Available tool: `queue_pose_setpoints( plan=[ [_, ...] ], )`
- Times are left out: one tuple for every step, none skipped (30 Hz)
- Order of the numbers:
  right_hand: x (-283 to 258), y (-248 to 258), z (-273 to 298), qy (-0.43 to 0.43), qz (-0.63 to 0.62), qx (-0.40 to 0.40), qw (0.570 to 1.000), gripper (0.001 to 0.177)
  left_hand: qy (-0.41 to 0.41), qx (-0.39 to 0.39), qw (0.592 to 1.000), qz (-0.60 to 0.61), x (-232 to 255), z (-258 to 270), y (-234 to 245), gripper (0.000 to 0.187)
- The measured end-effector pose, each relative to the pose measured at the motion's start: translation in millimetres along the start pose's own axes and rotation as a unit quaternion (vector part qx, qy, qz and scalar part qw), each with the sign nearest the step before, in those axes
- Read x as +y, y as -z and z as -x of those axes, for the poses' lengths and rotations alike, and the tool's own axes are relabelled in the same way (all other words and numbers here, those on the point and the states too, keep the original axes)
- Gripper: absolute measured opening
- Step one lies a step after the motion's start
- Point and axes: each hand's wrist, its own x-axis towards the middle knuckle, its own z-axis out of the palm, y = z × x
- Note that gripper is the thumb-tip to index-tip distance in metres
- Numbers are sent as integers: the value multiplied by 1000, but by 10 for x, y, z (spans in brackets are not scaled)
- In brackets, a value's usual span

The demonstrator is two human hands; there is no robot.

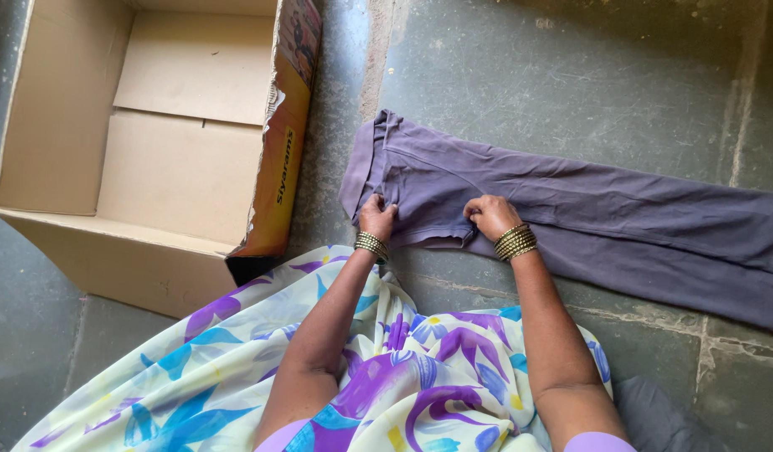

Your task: The person folds a purple shirt on the floor, smoothing and aligning it into a compact rectangle. The person then folds a second gray shirt using the same method and places it beside the first.

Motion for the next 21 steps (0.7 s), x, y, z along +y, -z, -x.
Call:
queue_pose_setpoints(
  plan=[
    [-25, 2, -5, 4, 9, -10, 1000, 18, 20, -8, 999, 43, -50, -42, -14, 31],
    [-44, -4, 7, -7, 14, -35, 999, 18, 2, 0, 998, 61, -109, -80, -15, 29],
    [-58, -9, 18, -18, 19, -60, 998, 18, -17, 7, 997, 79, -173, -138, 16, 27],
    [-62, -13, 40, -28, 24, -86, 996, 19, -35, 14, 995, 98, -236, -157, 33, 25],
    [-82, -43, 66, -23, 43, -102, 994, 20, -22, 16, 998, 61, -290, -149, 35, 23],
    [-107, -52, 50, -15, 63, -115, 991, 22, -13, 20, 999, 24, -307, -188, 32, 21],
    [-121, -53, 33, -8, 83, -128, 988, 24, -4, 25, 1000, -12, -306, -217, 17, 19],
    [-131, -67, 25, -4, 87, -126, 988, 24, 8, 26, 999, -20, -304, -227, 11, 20],
    [-127, -74, 8, -1, 91, -124, 988, 24, 20, 28, 999, -28, -291, -235, -1, 20],
    [-114, -97, 17, 1, 95, -124, 988, 25, 34, 29, 998, -36, -286, -199, -15, 21],
    [-88, -101, 10, -6, 81, -130, 988, 24, 35, 18, 998, -40, -272, -181, -19, 22],
    [-64, -106, 7, -12, 67, -138, 988, 24, 38, 8, 998, -43, -262, -143, -5, 24],
    [-51, -116, 23, -18, 53, -146, 988, 24, 41, -2, 998, -47, -247, -96, 27, 26],
    [-48, -90, 3, -13, 52, -141, 989, 24, 27, -25, 997, -66, -203, -101, 76, 35],
    [-62, -67, -6, -9, 51, -136, 989, 24, 14, -48, 995, -85, -164, -81, 145, 44],
    [-82, -48, 6, -5, 49, -132, 990, 25, 1, -72, 992, -104, -131, -43, 206, 54],
    [-110, -19, 11, -11, 32, -115, 993, 20, 10, -100, 991, -91, -96, 1, 251, 58],
    [-157, -6, 24, -17, 14, -98, 995, 17, 19, -128, 988, -78, -70, 55, 299, 65],
    [-214, 10, 36, -22, -4, -81, 996, 15, 28, -156, 985, -65, -39, 84, 343, 73],
    [-283, 26, 40, 31, -5, -71, 997, 22, 84, -172, 981, 25, 0, 88, 381, 73],
    [-362, 28, 47, 85, -5, -60, 995, 29, 140, -186, 966, 115, 38, 88, 427, 74]
  ],
)
